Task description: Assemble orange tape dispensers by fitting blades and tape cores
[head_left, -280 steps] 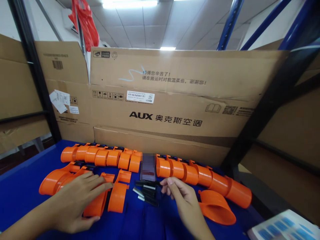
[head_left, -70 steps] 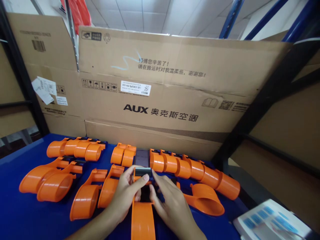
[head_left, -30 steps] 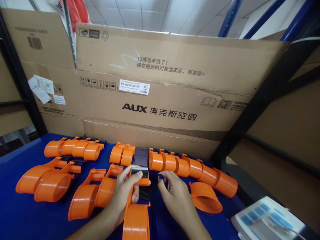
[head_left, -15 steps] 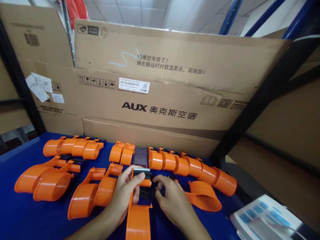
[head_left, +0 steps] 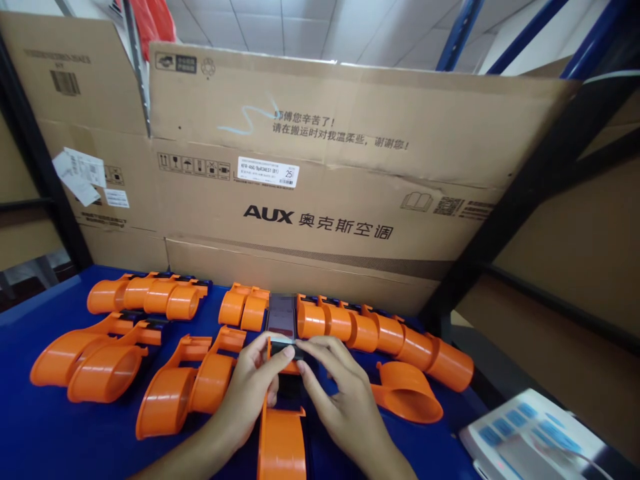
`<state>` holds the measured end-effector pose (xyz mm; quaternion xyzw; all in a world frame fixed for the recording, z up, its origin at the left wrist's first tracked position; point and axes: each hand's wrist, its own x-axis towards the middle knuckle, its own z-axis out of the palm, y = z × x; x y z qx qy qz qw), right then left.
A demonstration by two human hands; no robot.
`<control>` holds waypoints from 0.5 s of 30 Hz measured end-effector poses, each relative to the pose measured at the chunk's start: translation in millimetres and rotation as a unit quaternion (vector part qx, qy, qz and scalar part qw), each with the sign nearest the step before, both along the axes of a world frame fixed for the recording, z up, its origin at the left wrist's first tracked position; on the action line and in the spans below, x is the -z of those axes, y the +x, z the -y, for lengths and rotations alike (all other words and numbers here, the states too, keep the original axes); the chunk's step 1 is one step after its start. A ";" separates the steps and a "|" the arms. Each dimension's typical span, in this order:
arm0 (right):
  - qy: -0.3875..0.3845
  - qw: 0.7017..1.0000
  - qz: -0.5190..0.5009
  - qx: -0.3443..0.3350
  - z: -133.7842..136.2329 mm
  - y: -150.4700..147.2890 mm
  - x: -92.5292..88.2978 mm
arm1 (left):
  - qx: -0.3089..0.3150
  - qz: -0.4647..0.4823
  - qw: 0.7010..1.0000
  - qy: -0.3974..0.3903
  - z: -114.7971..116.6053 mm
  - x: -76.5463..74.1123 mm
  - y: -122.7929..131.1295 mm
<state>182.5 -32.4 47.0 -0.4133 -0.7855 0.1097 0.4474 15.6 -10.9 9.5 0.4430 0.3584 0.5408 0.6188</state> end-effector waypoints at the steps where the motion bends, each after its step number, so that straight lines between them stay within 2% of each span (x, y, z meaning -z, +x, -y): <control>1: 0.000 1.000 -0.001 0.002 -0.3 -0.3 0.2 | -0.002 0.003 1.000 0.000 -0.3 0.2 -0.2; 12: 0.034 0.990 -0.008 0.135 -4.1 1.6 3.0 | -0.055 0.100 0.991 -0.062 7.4 -15.8 1.8; 15: 0.031 0.989 0.016 0.141 -7.3 3.5 6.2 | -0.057 0.118 0.990 -0.051 9.5 -16.5 1.6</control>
